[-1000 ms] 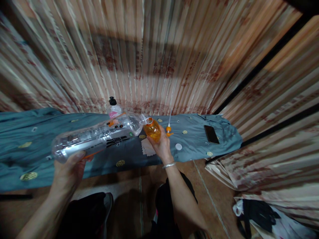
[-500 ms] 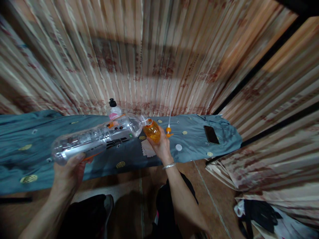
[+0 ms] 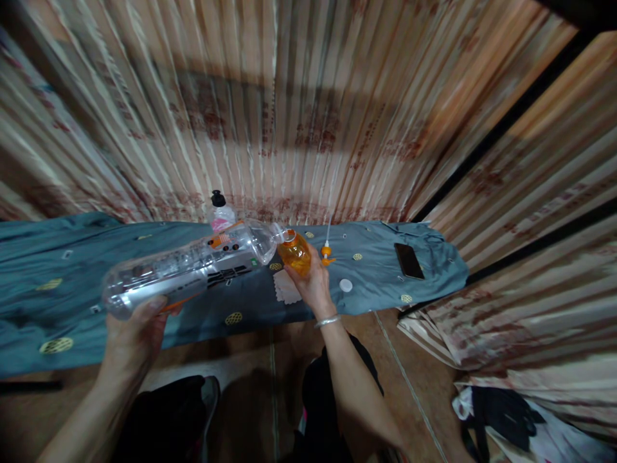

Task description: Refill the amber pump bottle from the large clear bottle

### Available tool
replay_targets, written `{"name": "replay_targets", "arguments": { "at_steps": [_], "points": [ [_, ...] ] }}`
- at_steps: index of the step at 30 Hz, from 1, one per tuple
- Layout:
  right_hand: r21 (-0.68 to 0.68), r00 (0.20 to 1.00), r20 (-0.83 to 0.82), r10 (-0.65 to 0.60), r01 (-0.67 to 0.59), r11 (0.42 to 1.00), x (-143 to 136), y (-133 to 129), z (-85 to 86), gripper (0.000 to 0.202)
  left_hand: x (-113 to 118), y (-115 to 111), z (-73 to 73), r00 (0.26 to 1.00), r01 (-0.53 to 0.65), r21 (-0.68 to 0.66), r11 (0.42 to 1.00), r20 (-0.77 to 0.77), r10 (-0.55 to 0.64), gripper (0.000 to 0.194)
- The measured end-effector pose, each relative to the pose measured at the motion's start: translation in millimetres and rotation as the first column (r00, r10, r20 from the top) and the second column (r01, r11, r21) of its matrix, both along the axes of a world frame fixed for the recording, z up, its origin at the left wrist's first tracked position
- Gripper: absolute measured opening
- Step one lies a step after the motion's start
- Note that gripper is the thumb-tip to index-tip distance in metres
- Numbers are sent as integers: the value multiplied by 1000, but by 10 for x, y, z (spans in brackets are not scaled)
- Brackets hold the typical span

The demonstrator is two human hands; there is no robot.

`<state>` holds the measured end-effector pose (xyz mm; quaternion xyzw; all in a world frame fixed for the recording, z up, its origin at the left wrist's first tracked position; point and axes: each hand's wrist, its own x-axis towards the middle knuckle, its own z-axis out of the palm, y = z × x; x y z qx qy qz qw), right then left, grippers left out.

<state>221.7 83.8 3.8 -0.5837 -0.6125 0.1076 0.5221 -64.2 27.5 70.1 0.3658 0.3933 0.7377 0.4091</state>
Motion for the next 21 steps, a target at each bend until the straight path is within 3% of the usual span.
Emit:
{"name": "replay_targets", "arguments": {
  "at_steps": [21],
  "points": [
    [29, 1000, 0, 3, -3, 1000, 12, 28, -43, 70, 1, 18, -4, 1000, -11, 14, 1000, -10, 12, 98]
  ]
}}
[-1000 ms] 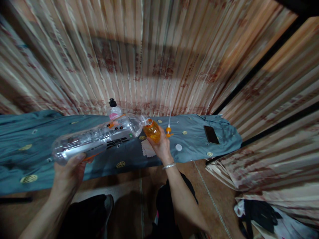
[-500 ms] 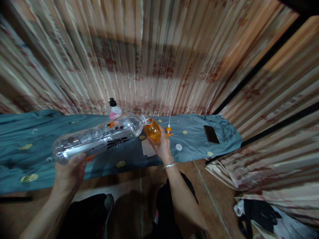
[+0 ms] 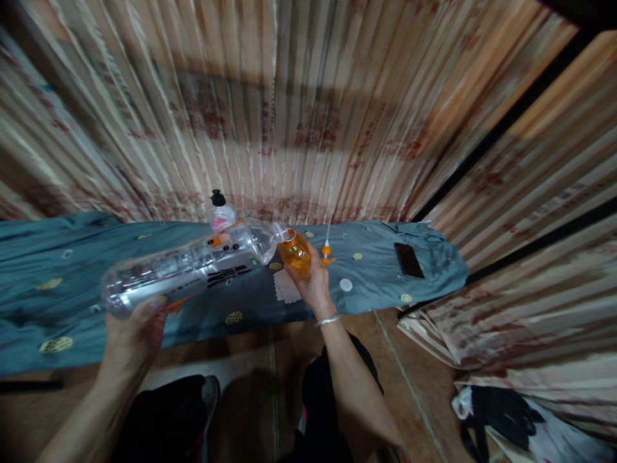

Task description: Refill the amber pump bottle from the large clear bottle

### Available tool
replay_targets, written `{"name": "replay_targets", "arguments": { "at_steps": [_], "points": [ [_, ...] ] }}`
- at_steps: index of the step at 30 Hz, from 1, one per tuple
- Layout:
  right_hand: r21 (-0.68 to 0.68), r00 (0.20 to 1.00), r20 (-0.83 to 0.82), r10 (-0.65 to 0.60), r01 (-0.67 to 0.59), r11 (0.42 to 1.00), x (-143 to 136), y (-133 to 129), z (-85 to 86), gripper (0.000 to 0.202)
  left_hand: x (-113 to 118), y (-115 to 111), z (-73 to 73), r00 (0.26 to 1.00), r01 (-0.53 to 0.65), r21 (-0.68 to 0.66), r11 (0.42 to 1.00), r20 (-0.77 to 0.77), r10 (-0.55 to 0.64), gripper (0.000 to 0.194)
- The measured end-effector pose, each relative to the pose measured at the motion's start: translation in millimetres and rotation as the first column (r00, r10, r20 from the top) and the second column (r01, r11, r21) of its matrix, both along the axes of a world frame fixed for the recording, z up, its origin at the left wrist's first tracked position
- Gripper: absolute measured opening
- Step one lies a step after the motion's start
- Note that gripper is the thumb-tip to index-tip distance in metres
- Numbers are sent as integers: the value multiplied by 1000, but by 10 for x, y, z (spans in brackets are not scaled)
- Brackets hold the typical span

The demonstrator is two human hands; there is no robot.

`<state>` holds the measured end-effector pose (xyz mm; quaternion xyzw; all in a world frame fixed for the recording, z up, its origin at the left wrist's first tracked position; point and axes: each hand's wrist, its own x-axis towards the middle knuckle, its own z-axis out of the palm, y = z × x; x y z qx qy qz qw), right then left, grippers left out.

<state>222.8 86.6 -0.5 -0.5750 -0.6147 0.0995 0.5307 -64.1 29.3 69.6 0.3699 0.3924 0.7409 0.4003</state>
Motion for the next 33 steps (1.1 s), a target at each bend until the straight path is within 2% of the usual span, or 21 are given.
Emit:
{"name": "replay_targets", "arguments": {
  "at_steps": [9, 22, 30, 33],
  "points": [
    [0, 1000, 8, 0, -1, 1000, 2, -3, 2, 71, -1, -5, 2, 1000, -20, -23, 1000, 5, 20, 101],
    [-22, 1000, 8, -2, 2, 1000, 1, -7, 10, 72, -21, -2, -21, 1000, -14, 6, 1000, -19, 14, 91],
    [-12, 1000, 19, 7, -6, 1000, 4, -12, 30, 71, -13, 11, -11, 999, -17, 27, 999, -32, 17, 94],
    [-12, 1000, 15, 8, -8, 1000, 4, -13, 33, 71, -10, 4, -17, 999, -10, 28, 1000, -35, 11, 87]
  ]
}}
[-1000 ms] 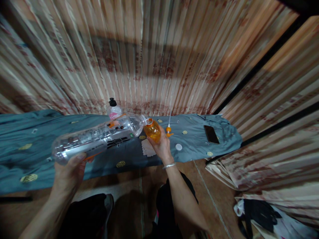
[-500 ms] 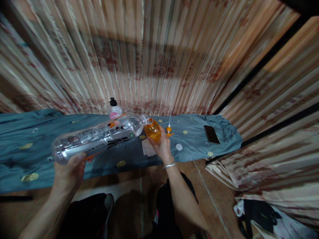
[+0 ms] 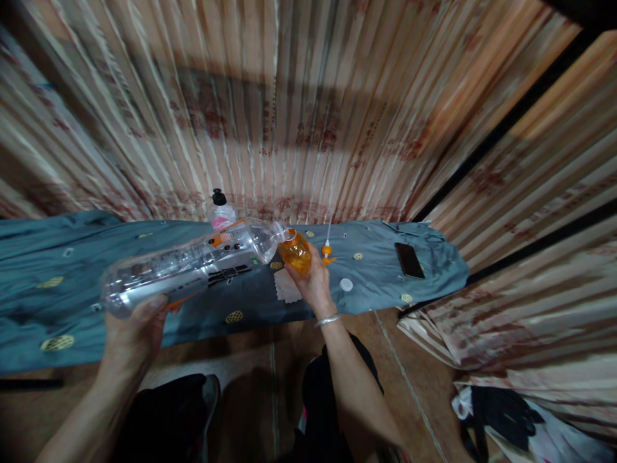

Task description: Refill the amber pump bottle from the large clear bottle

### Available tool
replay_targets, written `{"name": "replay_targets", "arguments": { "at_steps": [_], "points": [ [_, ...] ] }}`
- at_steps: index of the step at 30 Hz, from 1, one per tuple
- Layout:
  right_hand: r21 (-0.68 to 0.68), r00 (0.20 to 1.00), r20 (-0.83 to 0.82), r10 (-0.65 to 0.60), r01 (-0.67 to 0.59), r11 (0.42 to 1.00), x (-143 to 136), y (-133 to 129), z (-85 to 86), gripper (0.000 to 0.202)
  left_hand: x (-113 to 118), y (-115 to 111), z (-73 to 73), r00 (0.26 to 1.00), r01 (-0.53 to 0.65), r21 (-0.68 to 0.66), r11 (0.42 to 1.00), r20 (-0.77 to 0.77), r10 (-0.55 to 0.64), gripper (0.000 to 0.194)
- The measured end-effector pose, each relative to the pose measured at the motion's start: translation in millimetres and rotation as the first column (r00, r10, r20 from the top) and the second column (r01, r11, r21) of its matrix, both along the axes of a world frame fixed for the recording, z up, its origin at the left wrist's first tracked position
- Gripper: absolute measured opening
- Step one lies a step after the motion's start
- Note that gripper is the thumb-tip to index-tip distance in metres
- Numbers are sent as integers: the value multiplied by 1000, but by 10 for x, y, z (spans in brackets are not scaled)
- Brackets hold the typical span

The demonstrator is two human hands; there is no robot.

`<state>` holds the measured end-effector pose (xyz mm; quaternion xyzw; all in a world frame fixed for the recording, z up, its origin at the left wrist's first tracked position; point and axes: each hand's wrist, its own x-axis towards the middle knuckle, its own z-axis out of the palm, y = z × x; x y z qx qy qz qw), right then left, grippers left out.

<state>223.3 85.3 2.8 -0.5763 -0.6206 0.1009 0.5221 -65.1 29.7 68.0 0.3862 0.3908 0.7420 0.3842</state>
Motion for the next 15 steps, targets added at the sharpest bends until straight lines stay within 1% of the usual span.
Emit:
{"name": "replay_targets", "arguments": {
  "at_steps": [3, 9, 15],
  "points": [
    [-4, 1000, 1, -4, 4, 1000, -2, -1, -1, 71, -5, -3, -9, 1000, 11, 4, 1000, -15, -11, 81],
    [1, 1000, 3, -4, 4, 1000, -7, -3, -7, 71, -10, 5, -14, 1000, 7, 10, 1000, -23, -7, 84],
    [11, 1000, 12, -4, 4, 1000, -5, -4, -10, 71, 2, -7, 24, 1000, -3, 0, 1000, -22, 3, 79]
  ]
}}
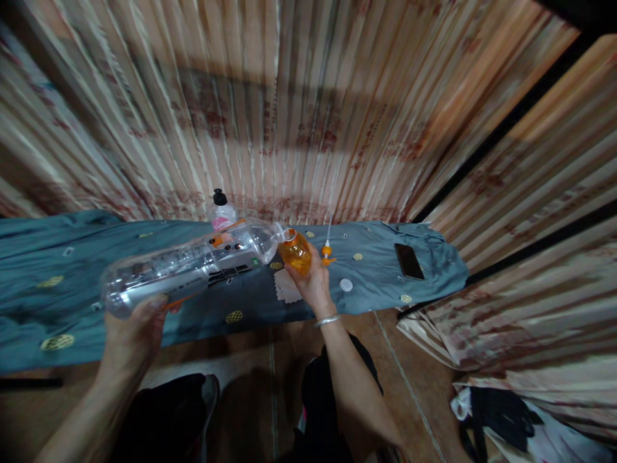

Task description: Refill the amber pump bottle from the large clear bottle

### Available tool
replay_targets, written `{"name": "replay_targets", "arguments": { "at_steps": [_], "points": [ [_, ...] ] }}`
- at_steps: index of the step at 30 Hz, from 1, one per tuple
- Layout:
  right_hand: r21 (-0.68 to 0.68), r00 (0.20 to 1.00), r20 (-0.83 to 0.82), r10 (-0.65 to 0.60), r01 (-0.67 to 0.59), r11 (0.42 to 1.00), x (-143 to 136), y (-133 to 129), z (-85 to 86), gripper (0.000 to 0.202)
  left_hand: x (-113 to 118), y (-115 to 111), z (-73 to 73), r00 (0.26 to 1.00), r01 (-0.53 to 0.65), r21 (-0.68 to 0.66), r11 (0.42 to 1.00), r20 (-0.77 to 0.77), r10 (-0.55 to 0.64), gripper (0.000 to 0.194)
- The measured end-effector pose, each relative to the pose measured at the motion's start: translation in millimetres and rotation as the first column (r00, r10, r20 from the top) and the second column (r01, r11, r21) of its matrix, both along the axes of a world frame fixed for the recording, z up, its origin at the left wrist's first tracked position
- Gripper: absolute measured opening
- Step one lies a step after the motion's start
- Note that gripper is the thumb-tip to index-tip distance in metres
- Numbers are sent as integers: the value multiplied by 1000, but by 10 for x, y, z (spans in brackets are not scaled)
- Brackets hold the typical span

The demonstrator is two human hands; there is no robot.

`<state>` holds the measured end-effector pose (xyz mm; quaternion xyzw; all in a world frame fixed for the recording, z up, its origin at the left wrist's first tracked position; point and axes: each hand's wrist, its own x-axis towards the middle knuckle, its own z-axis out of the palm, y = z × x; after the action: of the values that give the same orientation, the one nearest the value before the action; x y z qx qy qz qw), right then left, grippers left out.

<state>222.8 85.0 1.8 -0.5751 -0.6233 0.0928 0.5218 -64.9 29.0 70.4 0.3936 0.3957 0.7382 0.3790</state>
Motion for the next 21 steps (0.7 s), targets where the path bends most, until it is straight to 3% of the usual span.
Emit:
{"name": "replay_targets", "arguments": {
  "at_steps": [8, 13, 21],
  "points": [
    [-7, 1000, 4, -21, 21, 1000, -11, 6, 5, 71, -16, 15, -31, 999, -17, 0, 1000, 35, 17, 67],
    [-6, 1000, -5, -7, 7, 1000, -8, 5, 3, 70, -19, 20, -50, 1000, -9, 21, 1000, 12, 9, 75],
    [-12, 1000, -8, -14, 14, 1000, -9, 11, -5, 70, -26, 7, -70, 997, -41, -54, 998, 59, 44, 83]
  ]
}}
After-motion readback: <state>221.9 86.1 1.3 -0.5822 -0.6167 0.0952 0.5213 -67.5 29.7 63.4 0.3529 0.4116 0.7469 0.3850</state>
